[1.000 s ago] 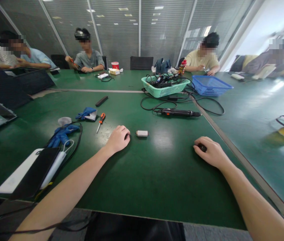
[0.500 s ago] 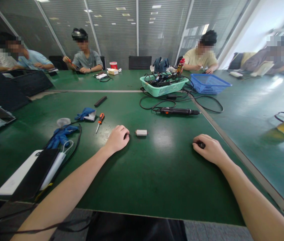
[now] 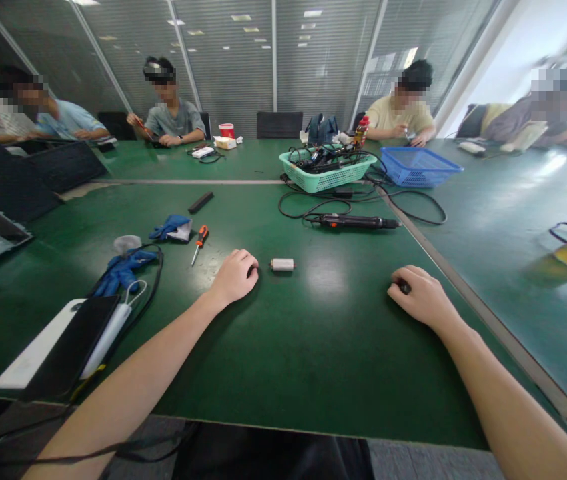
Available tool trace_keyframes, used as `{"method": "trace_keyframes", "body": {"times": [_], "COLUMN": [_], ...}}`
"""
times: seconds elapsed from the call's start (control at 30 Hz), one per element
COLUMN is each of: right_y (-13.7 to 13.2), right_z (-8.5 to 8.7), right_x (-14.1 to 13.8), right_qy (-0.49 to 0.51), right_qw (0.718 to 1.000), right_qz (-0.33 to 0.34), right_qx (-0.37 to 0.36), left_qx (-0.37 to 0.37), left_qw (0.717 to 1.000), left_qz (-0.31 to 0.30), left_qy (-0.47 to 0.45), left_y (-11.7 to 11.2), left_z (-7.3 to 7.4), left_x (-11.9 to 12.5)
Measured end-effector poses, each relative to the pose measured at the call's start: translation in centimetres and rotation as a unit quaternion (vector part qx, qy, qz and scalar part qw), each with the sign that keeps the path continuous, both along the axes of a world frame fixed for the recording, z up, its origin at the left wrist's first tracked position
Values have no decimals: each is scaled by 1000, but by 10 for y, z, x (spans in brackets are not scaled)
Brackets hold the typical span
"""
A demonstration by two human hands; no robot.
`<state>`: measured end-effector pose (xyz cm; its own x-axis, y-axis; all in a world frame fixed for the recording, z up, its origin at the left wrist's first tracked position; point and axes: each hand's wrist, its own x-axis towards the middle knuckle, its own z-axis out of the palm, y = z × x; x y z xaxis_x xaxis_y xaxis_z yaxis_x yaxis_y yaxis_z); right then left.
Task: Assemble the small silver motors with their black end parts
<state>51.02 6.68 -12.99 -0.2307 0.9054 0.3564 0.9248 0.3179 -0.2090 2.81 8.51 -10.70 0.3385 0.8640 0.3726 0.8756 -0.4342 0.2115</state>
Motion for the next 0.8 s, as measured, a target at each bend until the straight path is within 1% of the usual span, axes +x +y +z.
{"method": "trace_keyframes", "body": {"times": [0.1,0.33,0.8], "right_y": [-1,-5,-7], "right_z": [2,8,5], "right_x": [-1,1,5], "right_qy": [-12,-36,-29], "right_qw": [1000,999,998], "right_qz": [2,36,53], "right_qx": [4,-6,-4], "left_qx": [0,-2,6], "left_qw": [1000,1000,1000], "left_qz": [1,2,0], "left_qy": [2,-2,0], "left_y": [0,-1,-3], "left_z": [0,0,2], "left_x": [0,-1,-3]}}
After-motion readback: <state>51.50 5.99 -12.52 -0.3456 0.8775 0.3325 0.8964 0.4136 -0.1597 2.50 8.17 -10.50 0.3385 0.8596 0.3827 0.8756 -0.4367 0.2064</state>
